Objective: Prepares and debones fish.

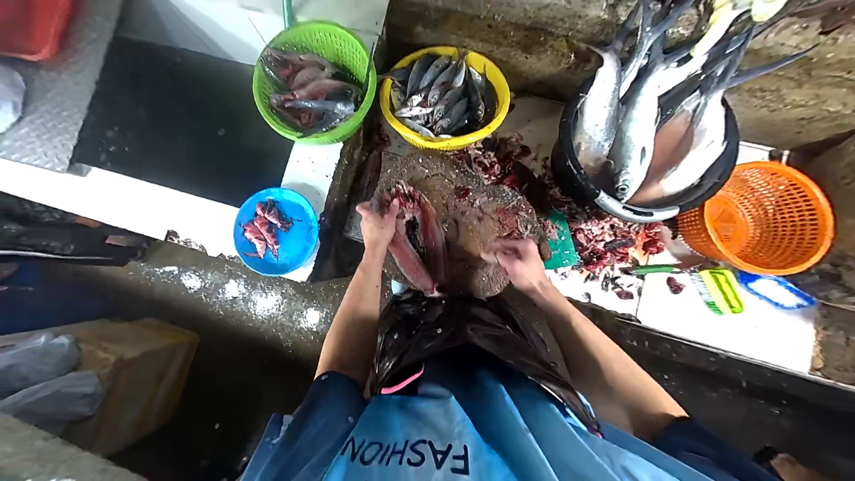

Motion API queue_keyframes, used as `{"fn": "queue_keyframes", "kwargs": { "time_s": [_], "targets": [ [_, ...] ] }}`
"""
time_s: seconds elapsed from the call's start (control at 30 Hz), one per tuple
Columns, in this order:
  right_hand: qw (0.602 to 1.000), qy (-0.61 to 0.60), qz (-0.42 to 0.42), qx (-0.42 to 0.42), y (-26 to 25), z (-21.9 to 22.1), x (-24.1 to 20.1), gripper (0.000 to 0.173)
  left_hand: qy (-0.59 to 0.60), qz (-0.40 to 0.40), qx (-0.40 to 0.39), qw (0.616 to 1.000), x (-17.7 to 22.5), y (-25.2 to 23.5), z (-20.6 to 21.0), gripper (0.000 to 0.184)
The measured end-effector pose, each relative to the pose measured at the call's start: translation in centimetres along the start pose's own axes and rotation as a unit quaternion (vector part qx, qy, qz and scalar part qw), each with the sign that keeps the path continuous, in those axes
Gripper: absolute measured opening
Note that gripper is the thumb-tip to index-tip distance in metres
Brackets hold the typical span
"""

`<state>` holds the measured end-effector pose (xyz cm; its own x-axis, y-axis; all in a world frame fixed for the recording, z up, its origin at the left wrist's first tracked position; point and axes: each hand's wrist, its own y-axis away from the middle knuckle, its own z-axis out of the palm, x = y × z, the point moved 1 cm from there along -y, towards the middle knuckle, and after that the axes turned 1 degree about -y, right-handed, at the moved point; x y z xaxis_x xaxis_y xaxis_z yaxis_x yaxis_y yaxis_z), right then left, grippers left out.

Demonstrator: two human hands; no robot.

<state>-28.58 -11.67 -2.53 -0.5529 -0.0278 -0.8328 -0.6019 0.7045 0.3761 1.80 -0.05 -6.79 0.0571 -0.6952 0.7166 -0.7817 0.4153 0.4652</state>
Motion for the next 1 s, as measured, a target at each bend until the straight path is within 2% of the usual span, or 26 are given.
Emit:
{"fn": "queue_keyframes", "kwargs": {
  "time_s": [0.07, 0.13, 0.2, 0.33, 0.43, 0.53, 0.6, 0.67, 0.73, 0.8, 0.87, 1.0],
  "targets": [
    [0.993, -0.043, -0.071, -0.085, 2.1, 1.6, -1.9, 0.022, 0.084, -0.018, -0.052, 0.995, 0.4, -0.2, 1.1, 0.068],
    [0.982, -0.033, -0.121, -0.141, 2.8, 3.0, -3.6, 0.030, 0.224, -0.076, -0.089, 0.968, 1.7, 0.7, 2.5, 0.070],
    [0.981, 0.003, -0.125, -0.150, 3.1, 4.0, -4.6, 0.031, 0.298, -0.100, -0.081, 0.946, 2.7, 2.3, 3.4, 0.075],
    [0.987, 0.044, -0.087, -0.126, 3.5, 5.2, -4.5, 0.026, 0.331, -0.088, -0.042, 0.939, 3.4, 4.5, 3.7, 0.074],
    [0.990, 0.056, -0.076, -0.109, 3.2, 5.8, -4.5, 0.028, 0.312, -0.067, -0.009, 0.947, 3.6, 5.4, 4.0, 0.074],
    [0.989, 0.063, -0.099, -0.093, 2.4, 7.3, -3.8, 0.032, 0.302, -0.017, 0.007, 0.953, 3.1, 5.9, 4.4, 0.072],
    [0.985, 0.015, -0.136, -0.107, 2.4, 8.0, -3.2, 0.027, 0.305, 0.031, 0.002, 0.952, 2.8, 5.6, 4.1, 0.071],
    [0.969, -0.156, -0.123, -0.145, 3.1, 7.7, -3.5, 0.017, 0.276, 0.119, -0.006, 0.954, 2.1, 5.5, 3.6, 0.068],
    [0.919, -0.346, -0.053, -0.184, 4.2, 7.2, -4.4, 0.014, 0.222, 0.191, -0.021, 0.956, 0.6, 6.1, 2.8, 0.063],
    [0.883, -0.427, -0.001, -0.195, 4.9, 6.6, -5.0, 0.017, 0.185, 0.225, -0.042, 0.956, 0.0, 6.7, 2.2, 0.062],
    [0.868, -0.457, 0.027, -0.190, 5.6, 5.8, -5.5, 0.019, 0.197, 0.283, -0.036, 0.938, 0.3, 6.0, 2.9, 0.053],
    [0.869, -0.463, 0.034, -0.172, 6.3, 4.4, -6.1, 0.021, 0.176, 0.329, -0.056, 0.926, 1.4, 5.6, 3.3, 0.051]
  ]
}}
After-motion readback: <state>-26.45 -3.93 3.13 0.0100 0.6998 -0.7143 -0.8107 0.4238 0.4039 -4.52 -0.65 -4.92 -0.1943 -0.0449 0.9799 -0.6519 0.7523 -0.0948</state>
